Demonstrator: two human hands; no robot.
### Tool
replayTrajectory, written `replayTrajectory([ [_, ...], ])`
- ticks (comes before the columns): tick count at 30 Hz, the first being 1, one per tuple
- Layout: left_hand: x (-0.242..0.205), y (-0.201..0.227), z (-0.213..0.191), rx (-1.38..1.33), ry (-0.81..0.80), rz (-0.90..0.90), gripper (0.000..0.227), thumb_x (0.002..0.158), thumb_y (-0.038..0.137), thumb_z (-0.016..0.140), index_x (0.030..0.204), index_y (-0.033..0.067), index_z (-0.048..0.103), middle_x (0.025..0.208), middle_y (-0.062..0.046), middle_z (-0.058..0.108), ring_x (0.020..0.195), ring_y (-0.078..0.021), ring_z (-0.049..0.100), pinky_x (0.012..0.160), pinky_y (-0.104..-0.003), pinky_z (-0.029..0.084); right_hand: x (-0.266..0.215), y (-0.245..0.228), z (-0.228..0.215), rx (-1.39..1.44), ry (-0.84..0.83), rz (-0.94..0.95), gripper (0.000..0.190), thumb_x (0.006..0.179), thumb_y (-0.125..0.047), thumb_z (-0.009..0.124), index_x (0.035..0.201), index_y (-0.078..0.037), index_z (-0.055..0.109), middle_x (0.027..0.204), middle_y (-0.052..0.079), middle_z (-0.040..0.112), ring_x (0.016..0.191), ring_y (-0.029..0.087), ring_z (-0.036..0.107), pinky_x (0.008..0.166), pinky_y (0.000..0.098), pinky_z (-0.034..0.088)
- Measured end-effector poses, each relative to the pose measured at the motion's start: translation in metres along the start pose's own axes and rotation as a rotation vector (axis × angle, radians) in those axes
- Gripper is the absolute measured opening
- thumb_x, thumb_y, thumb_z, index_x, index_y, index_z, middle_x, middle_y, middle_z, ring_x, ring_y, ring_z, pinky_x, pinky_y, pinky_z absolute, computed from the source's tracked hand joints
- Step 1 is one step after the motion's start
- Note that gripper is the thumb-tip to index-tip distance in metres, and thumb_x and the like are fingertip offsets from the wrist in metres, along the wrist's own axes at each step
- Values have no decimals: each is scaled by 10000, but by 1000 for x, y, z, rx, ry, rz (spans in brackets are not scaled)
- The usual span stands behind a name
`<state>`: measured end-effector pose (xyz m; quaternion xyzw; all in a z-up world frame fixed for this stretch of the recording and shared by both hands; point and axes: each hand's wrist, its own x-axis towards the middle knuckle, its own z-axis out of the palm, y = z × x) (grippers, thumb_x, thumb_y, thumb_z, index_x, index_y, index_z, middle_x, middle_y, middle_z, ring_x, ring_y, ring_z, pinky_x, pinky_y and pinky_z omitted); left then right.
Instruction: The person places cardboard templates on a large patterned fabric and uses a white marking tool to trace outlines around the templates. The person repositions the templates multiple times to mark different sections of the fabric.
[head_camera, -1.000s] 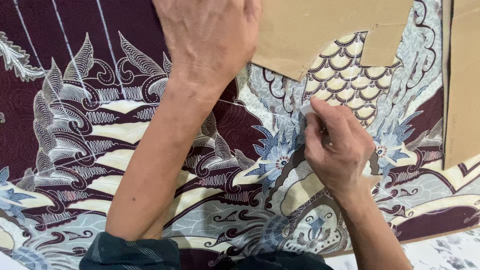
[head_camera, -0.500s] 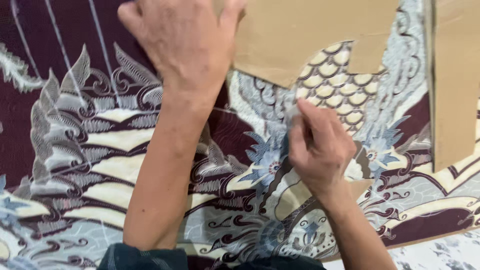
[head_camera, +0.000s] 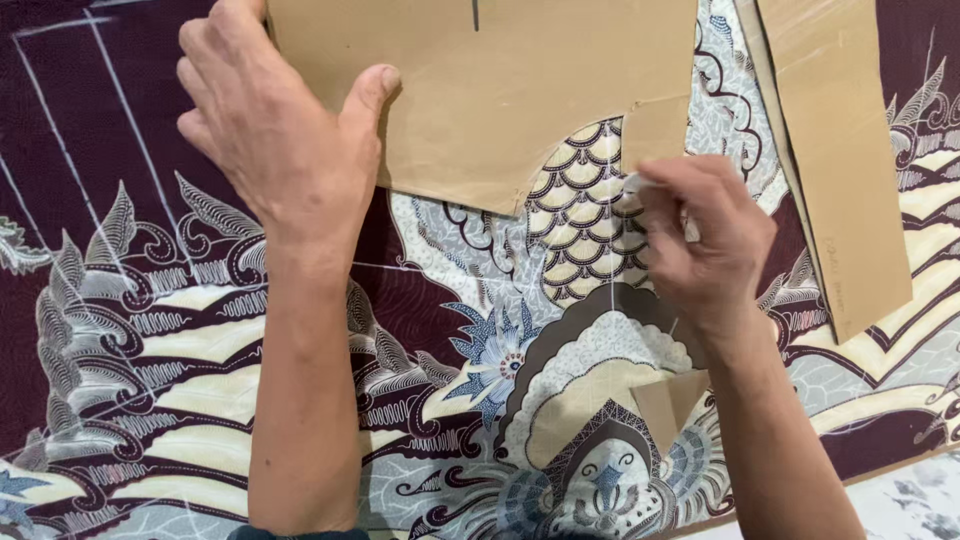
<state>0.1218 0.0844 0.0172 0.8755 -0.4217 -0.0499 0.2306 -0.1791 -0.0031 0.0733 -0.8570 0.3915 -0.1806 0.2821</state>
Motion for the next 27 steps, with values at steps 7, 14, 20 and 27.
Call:
replayTrajectory([
  [7,-2,-4,4,-3,21,60,865,839,446,1009,1346,48,432,1205,-118,530,1139,-297,522,878,-506,425,6,6,4,-56,-80,-74,341,960,156,668,1226,-49,728,1105,102,683,878,180,667,731,283,539],
  [14,-2,-4,3,12,14,67,876,855,456,1008,1355,30,428,1213,-121,521,1146,-302,512,873,-508,412,10,10,5,-140,-106,-242,411,867,146,688,1221,-57,730,1101,82,684,935,240,645,807,343,544],
  [20,-2,-6,3,0,4,61,859,868,472,999,1341,25,439,1216,-128,512,1137,-307,503,861,-504,398,13,6,4,-176,-117,-260,447,850,156,680,1235,-66,729,1052,79,679,942,242,642,822,348,545],
  [27,-4,-8,4,51,-7,57,870,829,487,961,1342,12,442,1245,-142,508,1140,-315,495,845,-491,402,14,-4,0,-111,-68,-167,350,924,160,644,1213,-30,694,1074,111,672,940,221,657,832,324,548],
])
